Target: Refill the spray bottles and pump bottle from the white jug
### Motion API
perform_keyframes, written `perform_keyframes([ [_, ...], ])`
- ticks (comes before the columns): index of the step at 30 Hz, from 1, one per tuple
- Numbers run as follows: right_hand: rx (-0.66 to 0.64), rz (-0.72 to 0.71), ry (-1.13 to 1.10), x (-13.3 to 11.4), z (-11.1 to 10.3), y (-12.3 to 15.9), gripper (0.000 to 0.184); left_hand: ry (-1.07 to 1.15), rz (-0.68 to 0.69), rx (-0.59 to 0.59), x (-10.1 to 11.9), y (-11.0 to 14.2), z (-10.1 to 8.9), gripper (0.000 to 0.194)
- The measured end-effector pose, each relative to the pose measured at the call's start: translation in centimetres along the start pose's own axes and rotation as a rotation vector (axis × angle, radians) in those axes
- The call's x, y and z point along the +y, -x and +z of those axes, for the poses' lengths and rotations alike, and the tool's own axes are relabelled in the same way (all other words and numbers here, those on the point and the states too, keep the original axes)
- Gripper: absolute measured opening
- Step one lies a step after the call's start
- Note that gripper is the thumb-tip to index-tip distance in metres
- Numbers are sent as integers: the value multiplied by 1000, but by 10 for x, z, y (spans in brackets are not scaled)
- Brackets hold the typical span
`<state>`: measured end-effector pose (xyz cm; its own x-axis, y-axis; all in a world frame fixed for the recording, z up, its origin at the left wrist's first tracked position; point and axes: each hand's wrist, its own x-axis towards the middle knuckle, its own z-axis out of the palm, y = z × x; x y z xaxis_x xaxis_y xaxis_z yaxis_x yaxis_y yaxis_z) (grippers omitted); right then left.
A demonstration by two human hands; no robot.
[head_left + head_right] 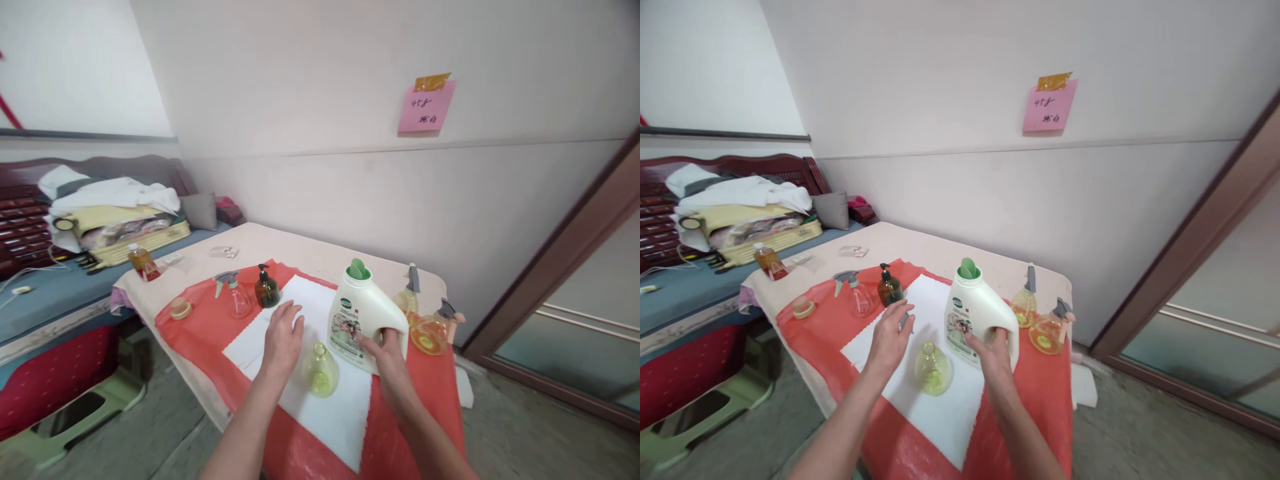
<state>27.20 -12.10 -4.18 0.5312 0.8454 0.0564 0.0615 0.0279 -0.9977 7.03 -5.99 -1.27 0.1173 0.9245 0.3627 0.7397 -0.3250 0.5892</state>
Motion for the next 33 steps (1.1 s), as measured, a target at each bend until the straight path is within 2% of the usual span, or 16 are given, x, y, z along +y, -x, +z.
perform_keyframes([
  [3, -24, -63, 33, -6, -1, -1, 70, 166, 153, 112, 23, 19, 3, 31],
  [6, 9, -104, 123, -12, -7, -1, 73, 291, 241, 98, 41, 34, 12, 38],
  [8, 41, -144, 206, -19, -13, 0, 70, 387, 243, 78, 52, 41, 16, 49],
  [12, 121, -332, 387, -35, -28, 8, 69, 688, 76, 59, 74, 51, 15, 74],
  [14, 161, -442, 439, -44, -36, 14, 70, 894, -8, -22, 86, 55, 10, 78],
  [18, 141, -631, 594, -58, -54, 23, 59, 1263, -44, -236, 103, 57, 1, 72],
  [23, 55, -842, 872, -65, -83, 25, 51, 1395, -120, -301, 115, 63, -4, 64],
  [28, 165, -1166, 1055, -67, -100, 24, 42, 1542, -256, -245, 134, 73, -1, 64],
  [33, 226, -1237, 1114, -63, -106, 22, 45, 1662, -428, -312, 139, 80, 12, 58],
])
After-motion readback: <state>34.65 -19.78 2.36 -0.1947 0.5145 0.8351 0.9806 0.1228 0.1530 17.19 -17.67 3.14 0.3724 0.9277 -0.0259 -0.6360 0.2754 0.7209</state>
